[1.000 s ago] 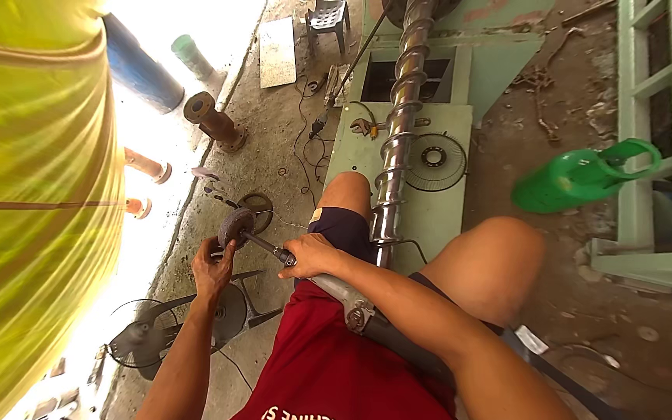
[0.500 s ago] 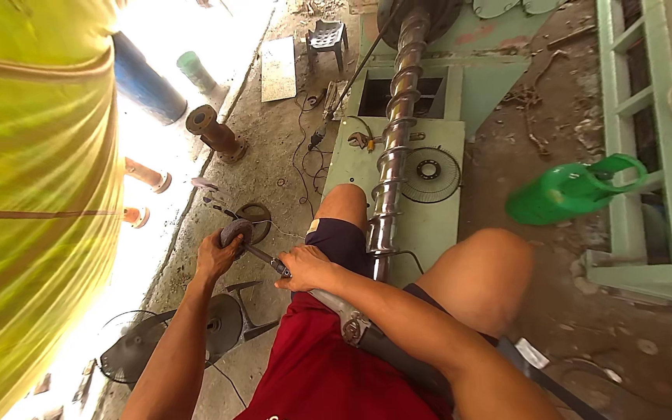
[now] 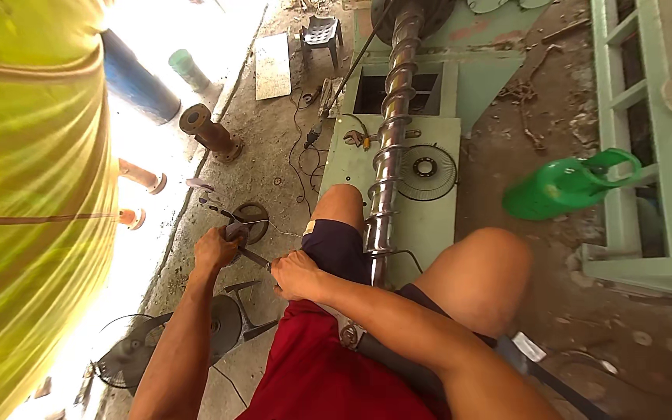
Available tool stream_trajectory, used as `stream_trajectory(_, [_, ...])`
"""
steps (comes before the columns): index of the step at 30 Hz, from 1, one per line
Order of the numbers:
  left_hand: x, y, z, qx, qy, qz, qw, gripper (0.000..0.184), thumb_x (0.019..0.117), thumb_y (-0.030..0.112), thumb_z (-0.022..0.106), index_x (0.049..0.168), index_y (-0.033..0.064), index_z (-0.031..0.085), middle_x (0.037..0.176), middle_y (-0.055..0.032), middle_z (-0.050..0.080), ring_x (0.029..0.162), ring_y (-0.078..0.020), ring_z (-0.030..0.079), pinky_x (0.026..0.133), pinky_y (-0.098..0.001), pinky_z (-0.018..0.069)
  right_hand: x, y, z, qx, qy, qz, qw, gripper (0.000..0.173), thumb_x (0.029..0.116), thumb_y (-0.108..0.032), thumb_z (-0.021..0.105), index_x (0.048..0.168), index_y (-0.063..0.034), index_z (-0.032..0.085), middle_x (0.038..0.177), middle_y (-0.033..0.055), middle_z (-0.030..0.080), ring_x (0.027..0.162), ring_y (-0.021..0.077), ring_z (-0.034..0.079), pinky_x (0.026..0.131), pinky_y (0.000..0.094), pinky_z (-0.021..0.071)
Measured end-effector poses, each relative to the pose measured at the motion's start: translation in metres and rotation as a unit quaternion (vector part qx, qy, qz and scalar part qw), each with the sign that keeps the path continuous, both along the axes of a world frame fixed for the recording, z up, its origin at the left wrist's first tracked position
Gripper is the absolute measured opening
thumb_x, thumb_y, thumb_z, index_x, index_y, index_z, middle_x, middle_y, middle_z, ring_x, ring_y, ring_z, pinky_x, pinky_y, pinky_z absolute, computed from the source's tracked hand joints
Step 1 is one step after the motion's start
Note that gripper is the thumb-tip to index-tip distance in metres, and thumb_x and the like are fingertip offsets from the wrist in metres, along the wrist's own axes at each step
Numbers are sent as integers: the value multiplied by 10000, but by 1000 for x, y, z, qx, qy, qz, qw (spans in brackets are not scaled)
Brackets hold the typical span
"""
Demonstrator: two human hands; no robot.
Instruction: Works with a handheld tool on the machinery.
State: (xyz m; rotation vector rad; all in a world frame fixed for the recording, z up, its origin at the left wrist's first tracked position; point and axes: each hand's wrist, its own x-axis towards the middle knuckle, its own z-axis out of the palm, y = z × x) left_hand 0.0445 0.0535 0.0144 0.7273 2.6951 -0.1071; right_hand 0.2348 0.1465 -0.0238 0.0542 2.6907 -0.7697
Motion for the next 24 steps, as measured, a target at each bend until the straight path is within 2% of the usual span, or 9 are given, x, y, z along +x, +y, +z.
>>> stream_trajectory(3, [3, -8, -5, 48, 1, 7, 999, 347, 987, 378, 692, 1044, 36, 701, 996, -240, 702, 1007, -455, 669, 871, -695, 483, 0, 1, 0, -5, 2, 10, 1000, 408, 970, -328, 642, 1159, 34, 626, 1135, 231, 675, 1081, 413, 657, 876, 603, 515])
stream_trajectory(11, [6, -26, -17, 166, 17, 19, 986, 338, 972, 368, 725, 1005, 33, 701, 902, -213, 694, 907, -415, 677, 822, -682, 485, -2, 8, -6, -31, 6, 9, 999, 403, 962, -355, 652, 1128, 11, 635, 1096, 212, 684, 1048, 397, 668, 862, 594, 520])
stream_trajectory(17, [4, -35, -26, 205, 17, 23, 978, 340, 967, 363, 733, 1076, 41, 713, 959, -215, 709, 962, -398, 684, 881, -670, 484, -3, 9, -8, -48, 7, 8, 999, 407, 954, -363, 669, 1117, 8, 636, 1076, 209, 683, 1038, 394, 667, 851, 592, 519])
stream_trajectory(24, [5, -36, -31, 242, 17, 31, 970, 332, 957, 355, 737, 1073, 45, 714, 942, -195, 710, 935, -359, 685, 867, -633, 493, -3, 14, -10, -61, 15, 7, 998, 413, 945, -388, 675, 1076, 2, 637, 1026, 198, 681, 1003, 385, 669, 828, 584, 516])
